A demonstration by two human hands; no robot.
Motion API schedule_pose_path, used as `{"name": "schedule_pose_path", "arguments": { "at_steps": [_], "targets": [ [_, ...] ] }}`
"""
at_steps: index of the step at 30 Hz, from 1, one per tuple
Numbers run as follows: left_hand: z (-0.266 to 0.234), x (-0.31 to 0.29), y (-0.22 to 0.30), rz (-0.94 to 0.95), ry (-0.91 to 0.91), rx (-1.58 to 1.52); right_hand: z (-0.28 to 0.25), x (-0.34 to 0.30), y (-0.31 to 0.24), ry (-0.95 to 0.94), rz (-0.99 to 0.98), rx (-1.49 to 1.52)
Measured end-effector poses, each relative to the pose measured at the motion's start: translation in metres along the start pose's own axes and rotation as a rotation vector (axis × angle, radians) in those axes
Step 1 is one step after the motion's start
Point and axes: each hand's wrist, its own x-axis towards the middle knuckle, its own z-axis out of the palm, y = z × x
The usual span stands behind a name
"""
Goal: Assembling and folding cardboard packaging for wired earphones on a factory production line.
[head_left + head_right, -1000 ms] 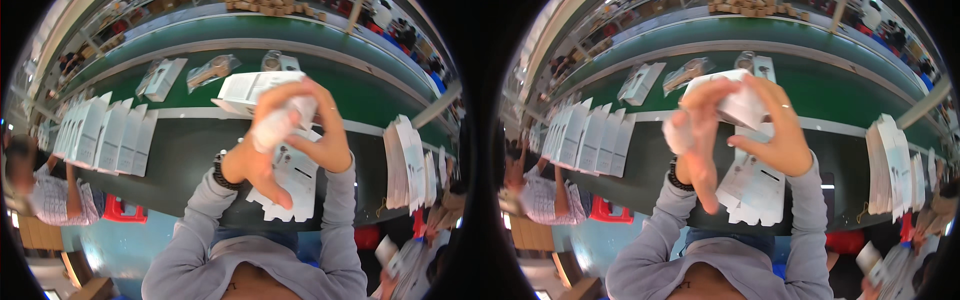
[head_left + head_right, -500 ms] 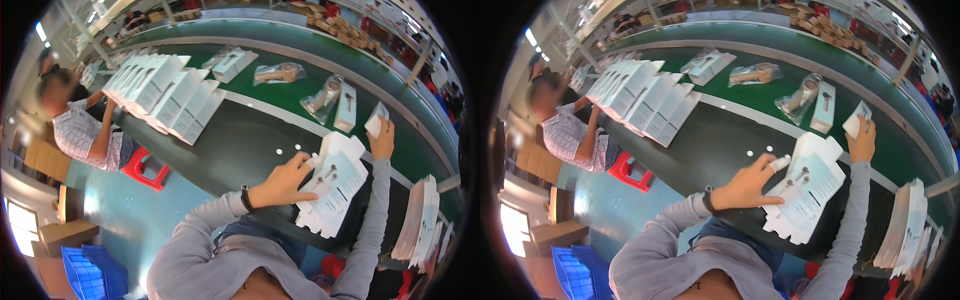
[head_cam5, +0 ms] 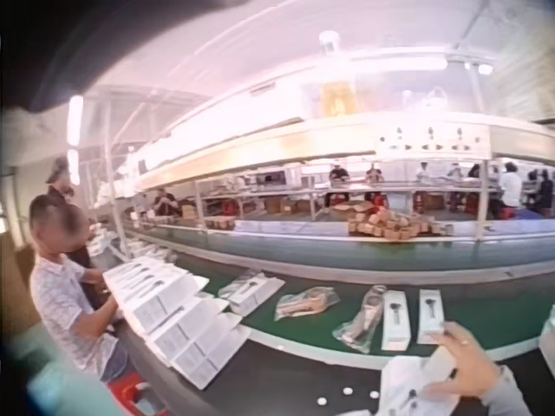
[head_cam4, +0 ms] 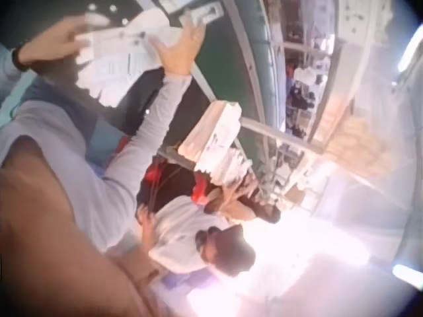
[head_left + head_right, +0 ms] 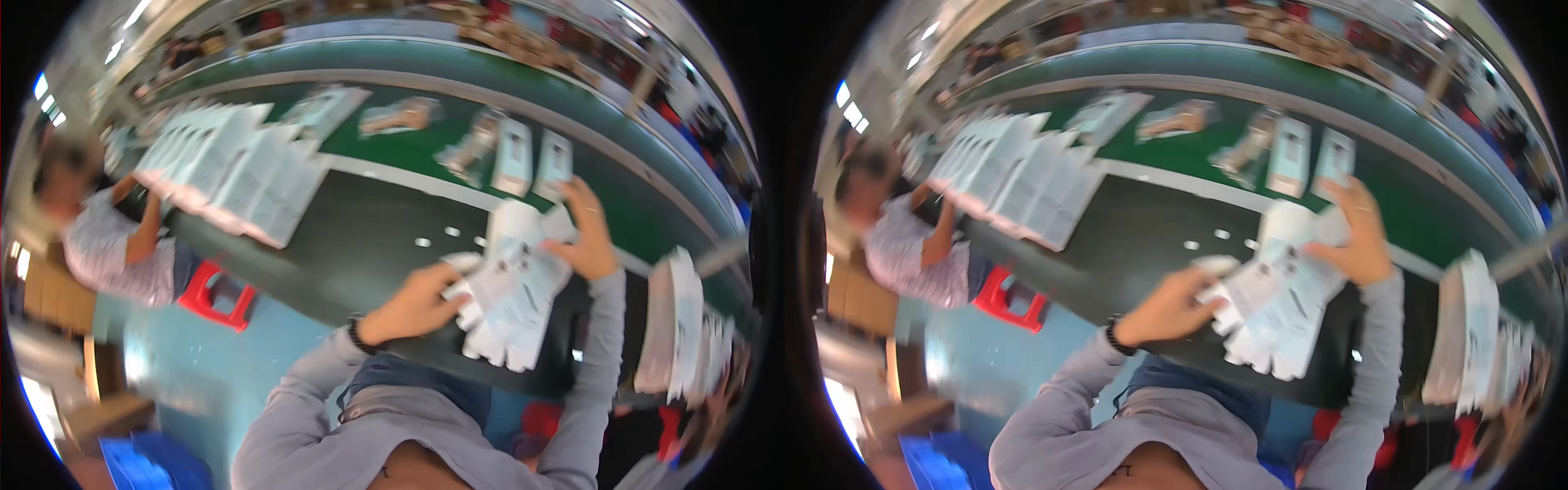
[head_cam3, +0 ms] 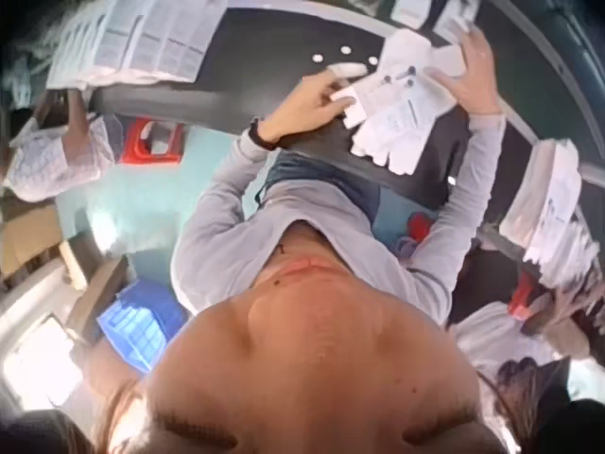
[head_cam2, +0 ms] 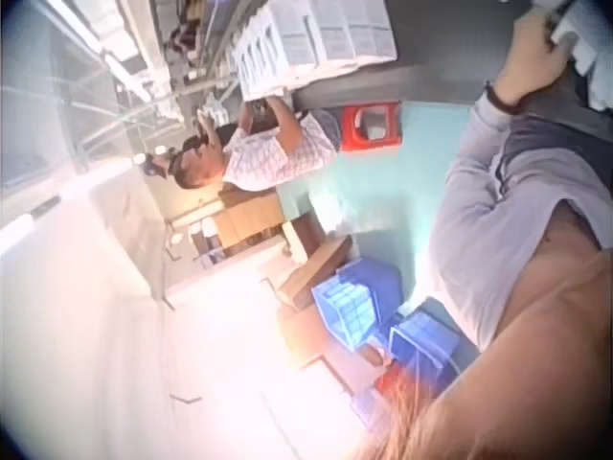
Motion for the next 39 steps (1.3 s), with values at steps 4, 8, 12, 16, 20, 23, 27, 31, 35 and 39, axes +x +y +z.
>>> {"name": "schedule_pose_path", "arguments": {
  "at_steps": [4,8,12,16,20,23,27,31,35,39],
  "targets": [
    [-0.01,0.02,0.029,0.218,0.194,-0.184,-0.018,-0.006,-0.088,-0.359,-0.292,0.161],
    [-0.013,0.039,0.062,0.222,0.363,-0.274,-0.016,-0.021,-0.108,-0.149,-0.354,0.219],
    [0.012,0.06,0.079,0.377,0.292,-0.348,-0.026,-0.027,-0.102,0.199,-0.353,0.215],
    [0.015,0.067,0.076,0.606,0.067,-0.169,-0.038,-0.012,-0.102,0.523,-0.383,0.469],
    [-0.03,0.089,0.004,0.755,-0.133,0.409,-0.054,-0.007,-0.103,0.615,-0.342,0.618],
    [0.012,0.102,0.037,0.476,-0.047,0.142,-0.054,0.001,-0.097,0.738,-0.229,0.702],
    [0.044,0.124,0.066,0.553,0.25,-0.13,-0.047,0.005,-0.076,0.865,0.057,0.663],
    [0.033,0.14,0.053,0.35,0.296,-0.096,-0.043,0.015,-0.053,0.708,0.249,0.577],
    [0.027,0.154,0.047,0.29,0.051,-0.185,-0.033,0.02,-0.04,0.723,0.169,0.721],
    [0.018,0.144,-0.005,0.243,-0.407,-0.903,-0.029,0.022,-0.033,0.596,0.111,1.019]
  ]
}}
